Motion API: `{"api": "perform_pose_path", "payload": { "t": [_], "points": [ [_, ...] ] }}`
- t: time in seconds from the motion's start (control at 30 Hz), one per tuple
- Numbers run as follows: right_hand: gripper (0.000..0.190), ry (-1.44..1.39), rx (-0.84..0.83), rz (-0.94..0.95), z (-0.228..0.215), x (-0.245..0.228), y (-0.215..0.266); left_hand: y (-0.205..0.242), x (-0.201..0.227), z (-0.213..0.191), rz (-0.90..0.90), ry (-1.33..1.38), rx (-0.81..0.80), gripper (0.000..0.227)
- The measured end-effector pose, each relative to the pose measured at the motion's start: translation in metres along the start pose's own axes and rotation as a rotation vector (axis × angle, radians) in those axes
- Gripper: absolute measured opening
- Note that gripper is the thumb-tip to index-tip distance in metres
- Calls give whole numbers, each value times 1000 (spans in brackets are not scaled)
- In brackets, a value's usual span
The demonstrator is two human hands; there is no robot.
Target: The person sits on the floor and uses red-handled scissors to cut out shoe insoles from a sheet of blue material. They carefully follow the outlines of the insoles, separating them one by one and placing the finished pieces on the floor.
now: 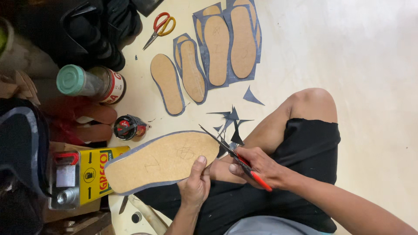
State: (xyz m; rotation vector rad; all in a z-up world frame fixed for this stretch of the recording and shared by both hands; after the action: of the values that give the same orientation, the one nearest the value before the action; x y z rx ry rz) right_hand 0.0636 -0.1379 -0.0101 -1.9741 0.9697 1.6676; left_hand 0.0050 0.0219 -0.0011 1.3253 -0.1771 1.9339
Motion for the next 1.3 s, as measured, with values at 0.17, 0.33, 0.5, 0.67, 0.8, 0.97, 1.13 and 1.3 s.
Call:
{"api": "perform_pose_path", "payload": {
  "t": [0.17,0.33,0.5,0.67,0.8,0.97,1.13,1.3],
  "points": [
    [52,7,-8,21,3,6,-4,3,-11,-7,-54,-47,1,70],
    [54,3,1,-8,2,0,-7,4,-9,-5,-66,23,-73,72],
    [45,-8,-11,-27,-1,-1,-3,-2,-5,-12,-2,-53,-130,68],
    [44,49,-40,-56,-5,-4,-3,-2,3,-9,75,-101,-309,62],
    [44,28,-64,-17,-8,-8,-1,-7,13,-10,11,-100,-303,72],
    [41,33,-63,15,-9,-8,0,-11,12,-14,-52,-103,-270,71],
    [44,60,-54,-13,-7,-2,2,-14,13,-22,71,-436,-474,50],
    [40,37,-3,-80,-5,1,6,-13,29,-6,-55,-162,-409,71]
  ]
}}
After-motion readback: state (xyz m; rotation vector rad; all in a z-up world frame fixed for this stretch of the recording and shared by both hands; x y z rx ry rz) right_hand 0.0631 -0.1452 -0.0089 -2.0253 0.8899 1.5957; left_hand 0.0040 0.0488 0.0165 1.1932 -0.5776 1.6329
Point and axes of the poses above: each hand's wrist, its own y-axis away from the middle knuckle, its own z-axis out of the palm, x = y × z, the point moved 1 cm from there along -y, towards the middle knuckle, and after that the axes turned 8 degrees about z, right-handed, at the moved point
